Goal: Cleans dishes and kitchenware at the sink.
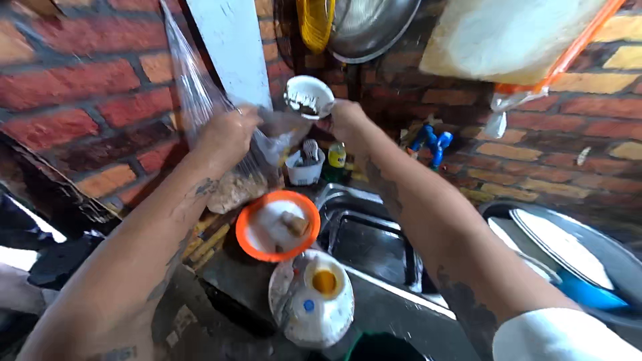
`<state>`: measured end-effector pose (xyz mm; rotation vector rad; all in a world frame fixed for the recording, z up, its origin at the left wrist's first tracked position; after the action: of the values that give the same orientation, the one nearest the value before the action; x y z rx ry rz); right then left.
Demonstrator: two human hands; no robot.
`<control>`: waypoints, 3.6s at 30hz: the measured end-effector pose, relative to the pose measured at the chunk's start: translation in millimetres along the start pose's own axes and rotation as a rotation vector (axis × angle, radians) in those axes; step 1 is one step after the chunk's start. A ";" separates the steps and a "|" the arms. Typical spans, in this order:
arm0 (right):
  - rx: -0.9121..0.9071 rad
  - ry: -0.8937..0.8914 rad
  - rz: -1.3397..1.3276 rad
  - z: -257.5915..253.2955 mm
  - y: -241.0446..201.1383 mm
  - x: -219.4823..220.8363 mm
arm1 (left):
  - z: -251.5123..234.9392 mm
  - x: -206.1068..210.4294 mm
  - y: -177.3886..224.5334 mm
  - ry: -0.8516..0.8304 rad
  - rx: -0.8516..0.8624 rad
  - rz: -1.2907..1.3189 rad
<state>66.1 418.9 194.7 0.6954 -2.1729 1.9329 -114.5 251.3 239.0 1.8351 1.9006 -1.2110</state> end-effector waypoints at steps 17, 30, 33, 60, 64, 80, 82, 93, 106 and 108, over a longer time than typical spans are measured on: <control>0.493 -0.405 1.135 222.2 254.7 -157.5 | 264.4 109.6 184.1 -0.986 -0.274 0.864; 0.595 -0.027 0.769 273.2 253.8 -171.0 | 286.9 116.8 239.7 -0.631 -0.346 0.833; 0.535 0.120 0.537 284.8 253.0 -185.1 | 284.3 110.0 231.1 -0.557 -0.439 1.020; 0.777 0.755 0.790 228.7 252.3 -321.6 | 265.6 71.5 140.8 -0.389 -0.292 0.922; 0.681 0.594 0.958 229.0 237.9 -314.5 | 239.7 74.4 164.6 -0.381 -0.182 1.011; -0.582 0.630 0.211 545.6 56.2 -349.7 | 112.5 -47.2 577.7 -0.541 0.811 1.208; -0.600 0.819 0.155 608.9 44.6 -411.5 | 124.1 -75.1 645.7 -0.562 0.838 1.266; 0.124 2.052 0.447 1014.4 -19.6 -774.1 | 176.0 -150.2 855.2 -0.930 0.862 1.318; -0.533 1.440 0.889 739.3 -66.9 -697.9 | 137.7 -123.1 688.1 -0.614 0.452 1.118; -0.532 1.074 0.764 656.9 -52.8 -634.4 | 142.3 -107.0 609.8 -0.489 0.256 0.963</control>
<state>772.3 -69.7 -120.5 -1.1319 -2.0490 1.2344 409.1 -1.5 -16.7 1.9249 0.4827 -1.3452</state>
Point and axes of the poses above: each hand's wrist, its own z-axis away from the middle knuckle, its own x-axis out of the palm, y = z × x, the point moved 8 cm from there along -z, towards the middle knuckle, and after that the axes turned 15 degrees about -z, right-handed, at the moved point
